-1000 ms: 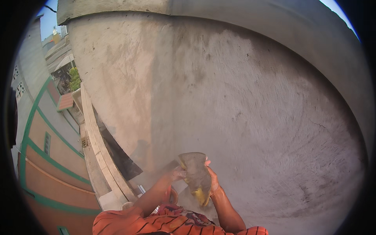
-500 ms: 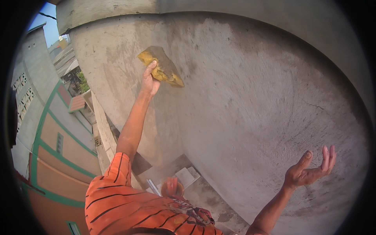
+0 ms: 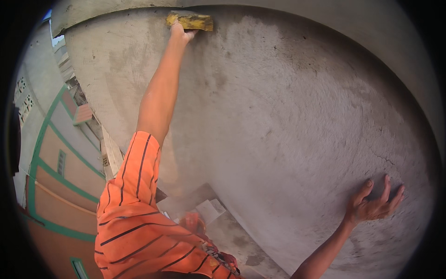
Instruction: The person smooths a curved concrete wall using a yellow sponge, repeatedly dipping it into a bucket of water to clean the surface. They use their left hand to steady themselves against the wall while working with the sponge in their right hand.
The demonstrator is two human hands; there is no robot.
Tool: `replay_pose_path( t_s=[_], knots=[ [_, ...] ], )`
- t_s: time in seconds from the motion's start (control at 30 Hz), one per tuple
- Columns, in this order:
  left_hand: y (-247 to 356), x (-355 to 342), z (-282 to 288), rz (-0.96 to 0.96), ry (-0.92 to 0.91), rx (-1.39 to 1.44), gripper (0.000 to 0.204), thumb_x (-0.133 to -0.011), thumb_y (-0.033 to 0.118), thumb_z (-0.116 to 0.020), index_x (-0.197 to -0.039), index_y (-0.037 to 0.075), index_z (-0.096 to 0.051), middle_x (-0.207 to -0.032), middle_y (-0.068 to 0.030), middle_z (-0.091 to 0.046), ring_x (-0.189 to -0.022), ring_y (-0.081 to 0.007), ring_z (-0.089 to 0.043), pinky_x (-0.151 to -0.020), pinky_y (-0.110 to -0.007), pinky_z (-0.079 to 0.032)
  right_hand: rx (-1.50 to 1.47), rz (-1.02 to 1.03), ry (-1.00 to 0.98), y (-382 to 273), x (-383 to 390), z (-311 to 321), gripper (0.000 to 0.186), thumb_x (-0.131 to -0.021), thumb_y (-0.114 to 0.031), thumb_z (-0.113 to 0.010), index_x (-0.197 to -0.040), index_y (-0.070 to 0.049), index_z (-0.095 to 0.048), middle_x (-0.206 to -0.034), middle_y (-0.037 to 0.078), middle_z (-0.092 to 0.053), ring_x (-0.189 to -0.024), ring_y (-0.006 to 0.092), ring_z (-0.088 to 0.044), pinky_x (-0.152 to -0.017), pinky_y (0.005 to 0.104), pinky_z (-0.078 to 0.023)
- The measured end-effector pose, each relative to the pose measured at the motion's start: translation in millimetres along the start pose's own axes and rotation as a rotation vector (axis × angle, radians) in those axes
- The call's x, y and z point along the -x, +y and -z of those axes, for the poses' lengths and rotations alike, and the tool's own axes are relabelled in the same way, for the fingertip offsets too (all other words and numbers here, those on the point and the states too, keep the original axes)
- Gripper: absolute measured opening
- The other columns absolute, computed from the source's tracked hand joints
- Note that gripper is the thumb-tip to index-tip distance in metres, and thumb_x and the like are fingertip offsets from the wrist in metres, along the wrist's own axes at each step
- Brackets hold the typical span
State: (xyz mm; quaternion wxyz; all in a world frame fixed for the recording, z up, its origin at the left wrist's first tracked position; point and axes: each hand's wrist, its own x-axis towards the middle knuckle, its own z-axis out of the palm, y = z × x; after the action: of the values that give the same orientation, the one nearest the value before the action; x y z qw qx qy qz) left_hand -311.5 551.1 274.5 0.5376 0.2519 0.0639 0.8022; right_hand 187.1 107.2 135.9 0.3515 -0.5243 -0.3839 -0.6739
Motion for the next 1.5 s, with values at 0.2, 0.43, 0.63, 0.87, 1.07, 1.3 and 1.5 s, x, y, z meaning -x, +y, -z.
replay_pose_path(
  t_s=[0.2,0.43,0.63,0.87,1.07,1.3,1.5],
  knots=[
    [-8.7,-1.9,-26.3,0.005,-0.042,0.011,0.045,-0.106,0.031,-0.026,-0.144,0.007,-0.03,-0.141,-0.0168,-0.043,-0.128,-0.0375,-0.046,-0.11,-0.062,-0.037,0.02,0.009,-0.012,-2.9,-0.5,-0.8,0.038,-0.096,-0.04,-0.057,-0.125,-0.017,-0.058,-0.145,0.008,-0.042,-0.138,0.0292,-0.035,-0.114,0.0453,-0.029],
    [-40.4,10.3,-42.8,0.012,-0.041,0.086,0.037,-0.102,0.024,-0.036,-0.137,0.008,-0.038,-0.131,-0.0114,-0.049,-0.113,-0.0304,-0.055,-0.096,-0.062,-0.046,0.053,-0.032,-0.046,-6.1,-0.2,2.2,0.04,-0.094,-0.042,-0.055,-0.127,-0.019,-0.055,-0.146,0.01,-0.04,-0.14,0.0326,-0.032,-0.114,0.0454,-0.026],
    [-76.3,104.0,-80.9,-0.03,-0.123,0.043,0.036,-0.102,0.024,-0.04,-0.132,0.006,-0.042,-0.128,-0.0104,-0.052,-0.108,-0.0265,-0.057,-0.096,-0.055,-0.048,0.028,-0.07,-0.073,-8.9,1.5,2.8,0.041,-0.092,-0.042,-0.058,-0.128,-0.022,-0.054,-0.145,0.009,-0.039,-0.142,0.0311,-0.027,-0.115,0.0436,-0.022],
    [-72.7,255.3,-135.9,0.035,-0.113,-0.099,0.038,-0.103,0.026,-0.042,-0.135,0.005,-0.041,-0.138,-0.0074,-0.046,-0.127,-0.0237,-0.046,-0.114,-0.045,-0.029,-0.035,-0.103,-0.06,-10.9,1.2,1.9,0.04,-0.09,-0.042,-0.06,-0.126,-0.026,-0.057,-0.145,0.007,-0.04,-0.142,0.0291,-0.027,-0.115,0.0433,-0.021],
    [-49.4,297.4,-102.8,0.063,-0.269,-0.18,0.044,-0.1,0.03,-0.05,-0.137,0.008,-0.04,-0.141,-0.0068,-0.043,-0.132,-0.0233,-0.039,-0.115,-0.049,-0.024,-0.026,-0.099,-0.058,0.3,4.2,2.2,0.037,-0.09,-0.043,-0.061,-0.124,-0.027,-0.059,-0.145,0.005,-0.041,-0.141,0.0286,-0.028,-0.115,0.0423,-0.021],
    [46.2,106.9,-56.9,-0.477,-0.215,-0.433,0.056,-0.094,0.025,-0.059,-0.14,0.01,-0.032,-0.134,-0.0125,-0.045,-0.118,-0.0259,-0.05,-0.097,-0.048,-0.046,-0.048,-0.123,-0.043,-8.8,2.8,1.2,0.037,-0.09,-0.043,-0.06,-0.123,-0.025,-0.06,-0.145,0.005,-0.042,-0.141,0.029,-0.028,-0.115,0.0421,-0.022],
    [63.5,32.5,-60.9,-0.629,-0.148,-0.739,0.067,-0.085,0.024,-0.07,-0.14,0.006,-0.037,-0.116,-0.0145,-0.056,-0.095,-0.0213,-0.057,-0.07,-0.038,-0.051,-0.037,-0.097,-0.019,-7.6,1.6,0.5,0.037,-0.09,-0.04,-0.06,-0.123,-0.024,-0.059,-0.145,0.006,-0.042,-0.141,0.0297,-0.031,-0.115,0.0419,-0.022]
  ],
)
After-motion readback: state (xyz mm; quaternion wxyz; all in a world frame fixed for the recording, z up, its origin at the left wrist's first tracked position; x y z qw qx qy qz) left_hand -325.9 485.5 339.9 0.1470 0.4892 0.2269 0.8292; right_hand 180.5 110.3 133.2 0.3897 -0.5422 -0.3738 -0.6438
